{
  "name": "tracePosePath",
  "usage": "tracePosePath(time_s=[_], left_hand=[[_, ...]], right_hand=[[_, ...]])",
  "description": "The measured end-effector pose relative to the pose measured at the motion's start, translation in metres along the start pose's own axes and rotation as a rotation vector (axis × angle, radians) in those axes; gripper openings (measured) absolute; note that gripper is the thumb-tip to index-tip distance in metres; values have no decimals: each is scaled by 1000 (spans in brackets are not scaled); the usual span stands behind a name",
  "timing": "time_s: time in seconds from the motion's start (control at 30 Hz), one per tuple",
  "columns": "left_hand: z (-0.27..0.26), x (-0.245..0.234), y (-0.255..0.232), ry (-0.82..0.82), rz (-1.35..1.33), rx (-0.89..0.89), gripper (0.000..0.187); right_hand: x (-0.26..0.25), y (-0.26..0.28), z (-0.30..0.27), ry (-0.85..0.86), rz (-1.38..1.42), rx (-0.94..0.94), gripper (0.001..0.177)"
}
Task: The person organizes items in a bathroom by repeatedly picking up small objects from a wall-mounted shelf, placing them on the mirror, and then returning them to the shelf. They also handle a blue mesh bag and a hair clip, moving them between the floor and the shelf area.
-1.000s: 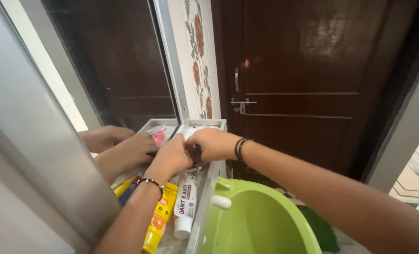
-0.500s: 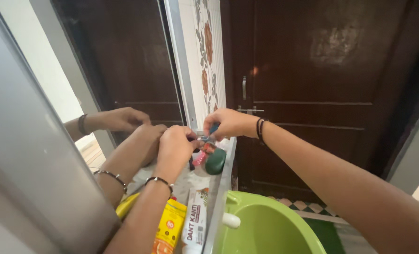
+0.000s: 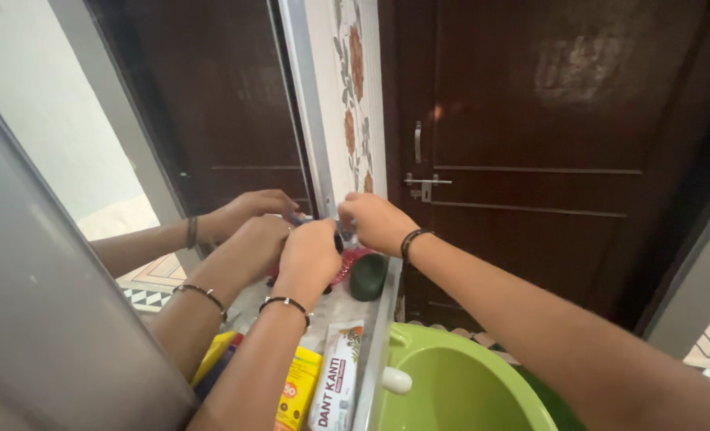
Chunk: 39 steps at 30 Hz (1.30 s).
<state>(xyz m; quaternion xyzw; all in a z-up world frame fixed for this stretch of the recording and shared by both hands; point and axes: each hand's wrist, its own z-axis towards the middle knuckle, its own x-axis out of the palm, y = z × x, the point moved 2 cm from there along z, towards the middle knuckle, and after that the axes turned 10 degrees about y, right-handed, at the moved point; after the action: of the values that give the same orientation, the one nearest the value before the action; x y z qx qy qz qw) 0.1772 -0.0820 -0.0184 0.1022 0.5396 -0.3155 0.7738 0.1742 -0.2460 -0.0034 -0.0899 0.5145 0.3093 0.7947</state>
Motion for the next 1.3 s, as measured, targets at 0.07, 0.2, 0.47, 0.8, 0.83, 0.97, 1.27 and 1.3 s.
tracePosePath(time_s=[0.07, 0.2, 0.47, 0.8, 0.83, 0.97, 1.27, 1.3], left_hand=[[-1, 3, 1, 33, 64, 35, 15], [-4, 7, -2, 35, 79, 52, 15], [-13, -12, -8, 39, -9, 11, 45], [-24, -13, -16, 192, 106, -43, 21], [-24, -12, -15, 215, 110, -50, 19], [-21, -4, -13, 118, 157, -32, 12], [-23, 4, -18, -68, 95, 52, 41], [-22, 4, -20, -42, 83, 64, 56]], right_hand=[[6, -7, -2, -31, 129, -58, 21], [16, -19, 5, -16, 439, 49, 24], [19, -30, 5, 109, 424, 202, 32], [-1, -12, -23, -113, 229, 196, 34], [-4, -7, -28, -45, 219, 249, 32], [-8, 8, -39, 119, 254, 322, 24], [3, 12, -38, -87, 145, 209, 18], [1, 15, -41, -177, 88, 203, 18]])
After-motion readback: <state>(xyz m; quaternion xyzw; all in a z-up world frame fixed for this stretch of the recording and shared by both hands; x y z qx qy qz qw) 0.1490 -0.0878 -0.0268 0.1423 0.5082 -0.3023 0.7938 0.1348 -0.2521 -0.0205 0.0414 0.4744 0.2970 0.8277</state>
